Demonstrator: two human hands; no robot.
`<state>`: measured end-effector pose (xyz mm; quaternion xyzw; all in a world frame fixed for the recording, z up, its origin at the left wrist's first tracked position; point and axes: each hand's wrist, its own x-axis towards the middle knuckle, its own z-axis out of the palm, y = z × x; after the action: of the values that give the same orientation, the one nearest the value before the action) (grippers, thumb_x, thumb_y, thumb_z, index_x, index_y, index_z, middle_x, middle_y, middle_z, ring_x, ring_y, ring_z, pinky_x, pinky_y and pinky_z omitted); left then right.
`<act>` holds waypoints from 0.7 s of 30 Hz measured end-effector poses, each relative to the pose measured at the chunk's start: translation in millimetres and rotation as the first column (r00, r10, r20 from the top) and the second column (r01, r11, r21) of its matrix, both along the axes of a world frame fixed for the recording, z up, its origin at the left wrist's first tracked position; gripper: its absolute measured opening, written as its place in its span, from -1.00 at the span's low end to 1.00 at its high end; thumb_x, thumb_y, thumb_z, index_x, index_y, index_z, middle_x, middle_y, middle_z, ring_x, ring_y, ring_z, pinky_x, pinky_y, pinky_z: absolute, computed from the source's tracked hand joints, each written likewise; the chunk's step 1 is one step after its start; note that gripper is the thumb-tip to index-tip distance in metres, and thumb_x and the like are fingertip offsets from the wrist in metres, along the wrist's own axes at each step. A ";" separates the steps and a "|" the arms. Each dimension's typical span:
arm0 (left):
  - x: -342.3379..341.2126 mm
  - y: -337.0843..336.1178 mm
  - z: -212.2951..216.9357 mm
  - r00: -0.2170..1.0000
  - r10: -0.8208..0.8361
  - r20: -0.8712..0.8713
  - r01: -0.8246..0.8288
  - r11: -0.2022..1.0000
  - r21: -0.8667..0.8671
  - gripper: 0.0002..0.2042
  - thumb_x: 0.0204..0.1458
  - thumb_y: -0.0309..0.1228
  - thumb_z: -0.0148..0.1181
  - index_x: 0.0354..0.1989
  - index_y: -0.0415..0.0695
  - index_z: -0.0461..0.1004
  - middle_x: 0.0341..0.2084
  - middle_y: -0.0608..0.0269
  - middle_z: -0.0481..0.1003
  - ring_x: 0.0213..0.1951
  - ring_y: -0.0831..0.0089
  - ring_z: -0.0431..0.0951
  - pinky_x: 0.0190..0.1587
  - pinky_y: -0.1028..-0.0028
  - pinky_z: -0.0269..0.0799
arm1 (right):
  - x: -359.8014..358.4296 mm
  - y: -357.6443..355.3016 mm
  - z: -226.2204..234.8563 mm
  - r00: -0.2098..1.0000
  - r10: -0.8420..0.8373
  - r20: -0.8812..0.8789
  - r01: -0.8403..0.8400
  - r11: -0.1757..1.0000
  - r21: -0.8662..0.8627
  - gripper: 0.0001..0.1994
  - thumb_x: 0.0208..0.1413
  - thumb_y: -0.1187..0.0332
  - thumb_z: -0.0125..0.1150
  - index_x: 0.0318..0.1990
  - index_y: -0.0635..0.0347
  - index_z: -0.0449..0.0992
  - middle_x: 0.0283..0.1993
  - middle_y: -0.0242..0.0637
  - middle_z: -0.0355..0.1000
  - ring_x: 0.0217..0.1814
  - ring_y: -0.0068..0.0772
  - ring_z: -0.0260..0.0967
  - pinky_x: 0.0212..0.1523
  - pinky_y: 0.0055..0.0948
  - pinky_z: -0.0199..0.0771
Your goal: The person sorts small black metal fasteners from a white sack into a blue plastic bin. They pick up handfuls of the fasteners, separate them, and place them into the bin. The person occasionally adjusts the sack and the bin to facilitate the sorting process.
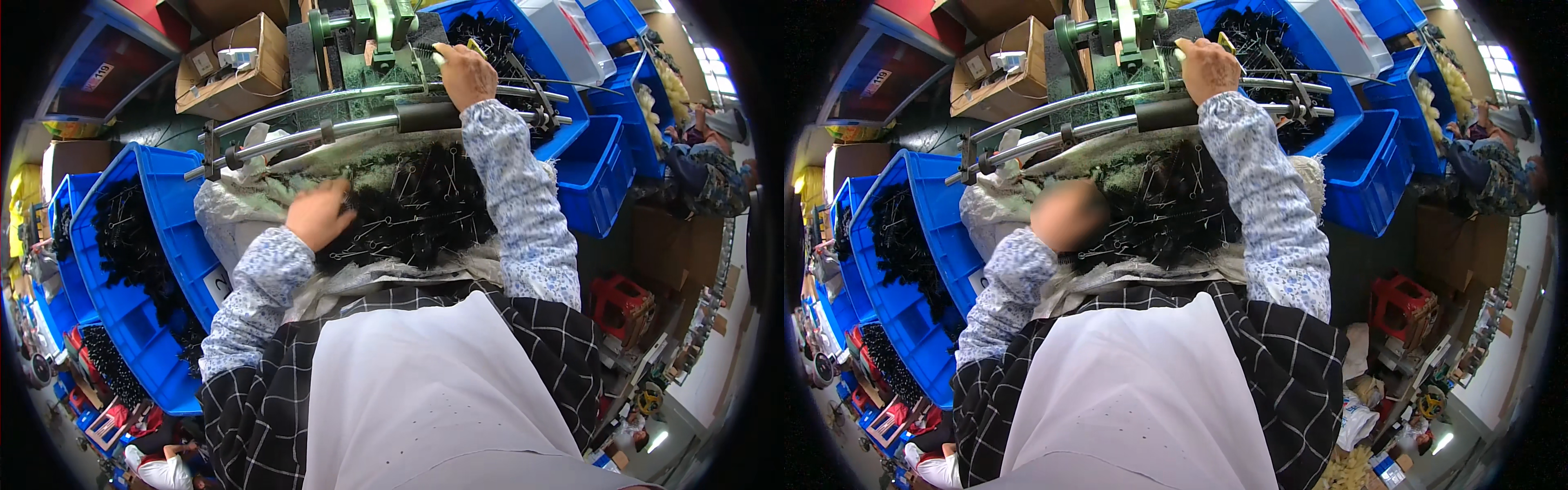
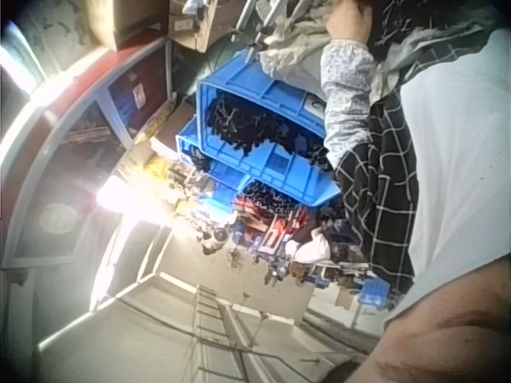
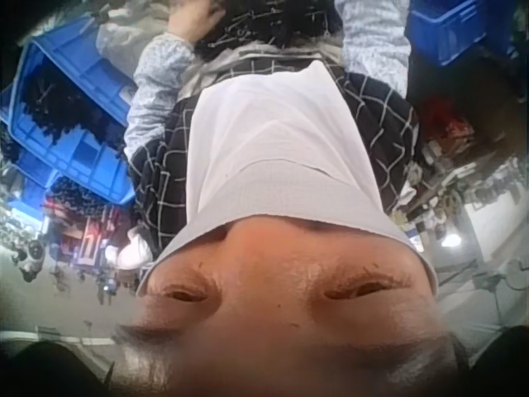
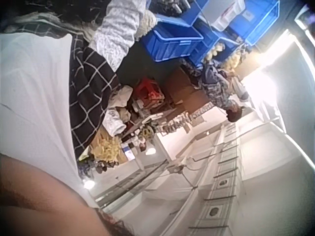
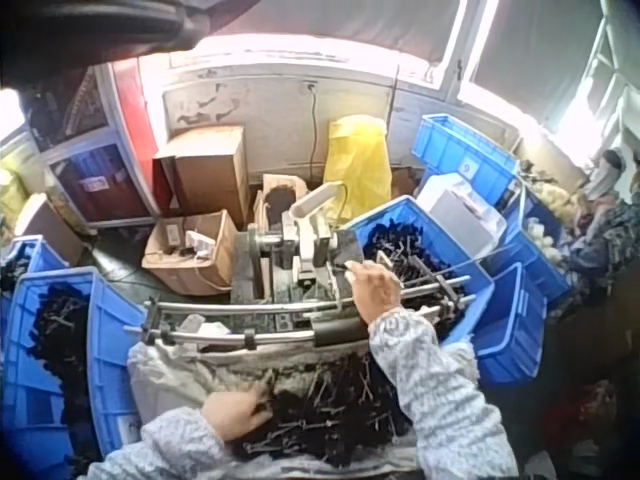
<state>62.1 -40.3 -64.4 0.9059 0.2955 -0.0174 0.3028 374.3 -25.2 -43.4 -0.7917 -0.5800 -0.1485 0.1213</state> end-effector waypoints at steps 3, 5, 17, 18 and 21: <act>-3.7 -5.6 -15.3 0.969 -0.093 -0.227 0.114 0.990 0.080 -0.63 -0.17 -0.34 0.20 -0.17 -0.13 0.30 -0.29 0.07 0.44 -0.23 0.19 0.49 -0.16 0.23 0.33 | 5.2 10.2 -4.4 0.999 -0.043 -0.024 0.041 0.996 -0.076 -0.78 0.06 0.22 0.03 -0.14 -0.07 0.49 -0.35 -0.36 0.44 -0.25 -0.29 0.41 -0.21 -0.30 0.40; -3.9 -5.7 -15.6 0.965 -0.098 -0.244 0.112 0.993 0.042 -0.64 -0.18 -0.34 0.19 -0.17 -0.13 0.31 -0.31 0.07 0.44 -0.21 0.15 0.47 -0.13 0.22 0.31 | 5.7 14.1 -5.7 0.998 -0.038 -0.044 0.035 0.996 -0.087 -0.77 0.06 0.21 0.02 -0.13 -0.07 0.49 -0.33 -0.36 0.44 -0.23 -0.29 0.40 -0.18 -0.29 0.39; -2.7 12.9 38.1 0.955 -0.076 0.286 0.098 0.993 -0.063 -0.65 -0.15 -0.42 0.22 -0.14 -0.11 0.36 -0.34 0.14 0.43 -0.27 0.23 0.40 -0.10 0.36 0.21 | 27.3 28.8 -27.6 0.997 0.074 -0.005 -0.074 0.997 -0.038 -0.78 0.02 0.31 0.06 -0.17 -0.23 0.53 -0.23 -0.43 0.41 -0.15 -0.33 0.29 -0.03 -0.31 0.26; -2.3 14.2 47.6 0.946 -0.052 0.321 0.073 0.996 -0.055 -0.66 -0.16 -0.46 0.24 -0.15 -0.12 0.38 -0.35 0.21 0.43 -0.31 0.32 0.39 -0.15 0.41 0.26 | 25.9 30.3 -24.8 0.995 0.094 0.024 -0.092 0.993 -0.076 -0.77 0.01 0.24 0.09 -0.14 -0.18 0.51 -0.16 -0.45 0.38 -0.09 -0.34 0.26 -0.02 -0.26 0.21; -10.7 17.1 58.0 0.903 0.135 0.408 -0.058 0.979 -0.197 -0.65 -0.17 -0.51 0.25 -0.14 -0.14 0.37 -0.35 0.26 0.43 -0.38 0.44 0.37 -0.25 0.49 0.31 | 18.7 13.0 -11.4 0.999 -0.005 0.047 0.006 1.000 -0.020 -0.69 -0.04 0.15 0.15 -0.10 -0.07 0.48 -0.14 -0.43 0.37 -0.11 -0.31 0.26 -0.04 -0.25 0.21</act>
<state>51.4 -23.1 -6.4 0.8416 0.2654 0.1659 0.4402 392.9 -12.1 -54.8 -0.7909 -0.5818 -0.1614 0.0990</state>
